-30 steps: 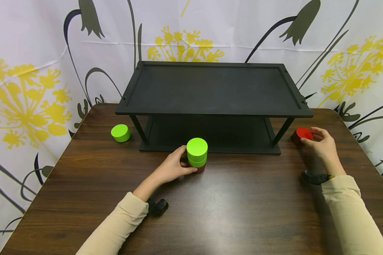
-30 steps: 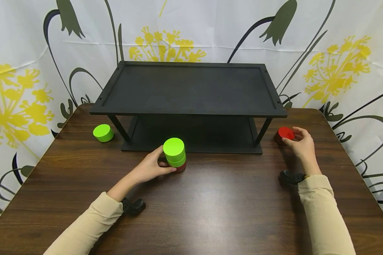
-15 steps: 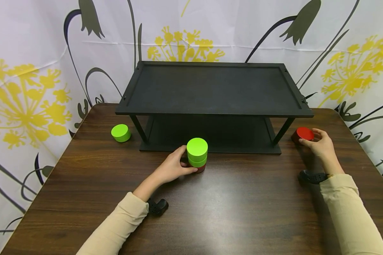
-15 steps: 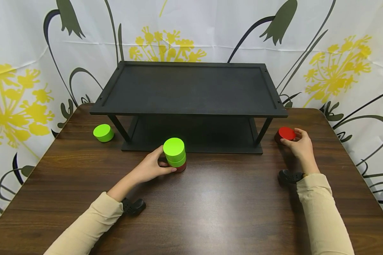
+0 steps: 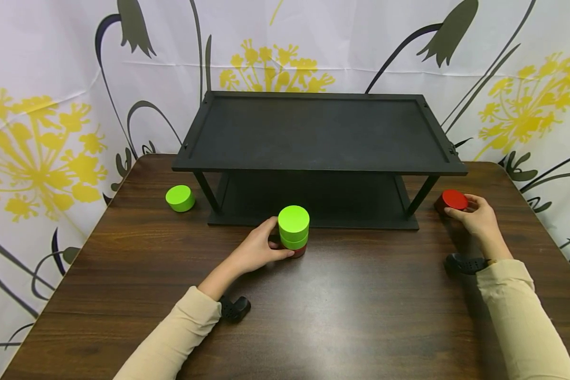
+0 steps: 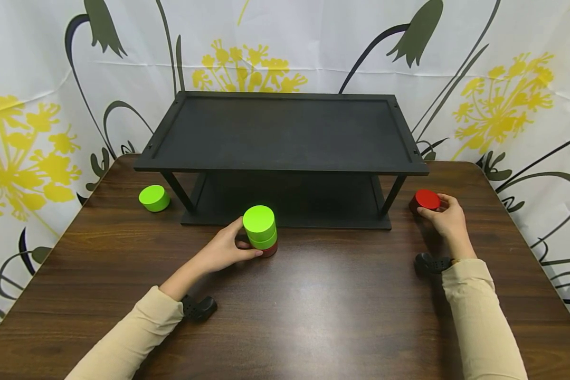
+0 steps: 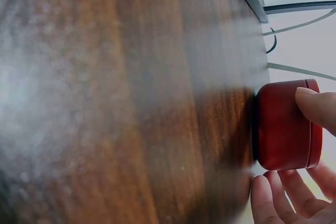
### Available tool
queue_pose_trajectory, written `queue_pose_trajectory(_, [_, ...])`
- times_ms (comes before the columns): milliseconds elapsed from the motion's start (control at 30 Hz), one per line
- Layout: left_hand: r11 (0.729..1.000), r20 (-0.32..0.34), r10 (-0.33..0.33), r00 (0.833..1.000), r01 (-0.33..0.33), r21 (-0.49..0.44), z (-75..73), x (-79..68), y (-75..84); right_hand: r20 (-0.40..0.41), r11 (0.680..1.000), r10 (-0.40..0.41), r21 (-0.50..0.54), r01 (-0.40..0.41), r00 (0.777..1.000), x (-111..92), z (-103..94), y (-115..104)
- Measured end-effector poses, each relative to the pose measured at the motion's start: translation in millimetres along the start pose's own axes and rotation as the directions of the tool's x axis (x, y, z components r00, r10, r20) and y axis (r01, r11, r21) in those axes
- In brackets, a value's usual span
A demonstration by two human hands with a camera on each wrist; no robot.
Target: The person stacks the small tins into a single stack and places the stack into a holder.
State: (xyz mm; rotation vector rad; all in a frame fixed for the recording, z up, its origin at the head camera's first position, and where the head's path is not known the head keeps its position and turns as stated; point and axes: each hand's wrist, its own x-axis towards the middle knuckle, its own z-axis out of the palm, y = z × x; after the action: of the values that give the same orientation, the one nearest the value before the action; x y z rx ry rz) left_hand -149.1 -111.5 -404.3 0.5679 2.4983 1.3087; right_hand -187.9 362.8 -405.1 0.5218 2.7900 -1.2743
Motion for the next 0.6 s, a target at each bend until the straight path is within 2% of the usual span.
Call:
queue_pose_trajectory(333, [1.000,-0.002,-0.007,1.000,0.007,0.006,-0.1,-0.3,1.5,-0.030,1.000,0.003,0.020,-0.002,1.000,-0.1,-0.1,1.3])
queue_pose_trajectory(600, [1.000,-0.002,-0.007,1.000,0.007,0.003,0.8,0.2,1.4,-0.090,0.993,0.038,0.117,-0.027,0.995,-0.8,-5.0,-1.6])
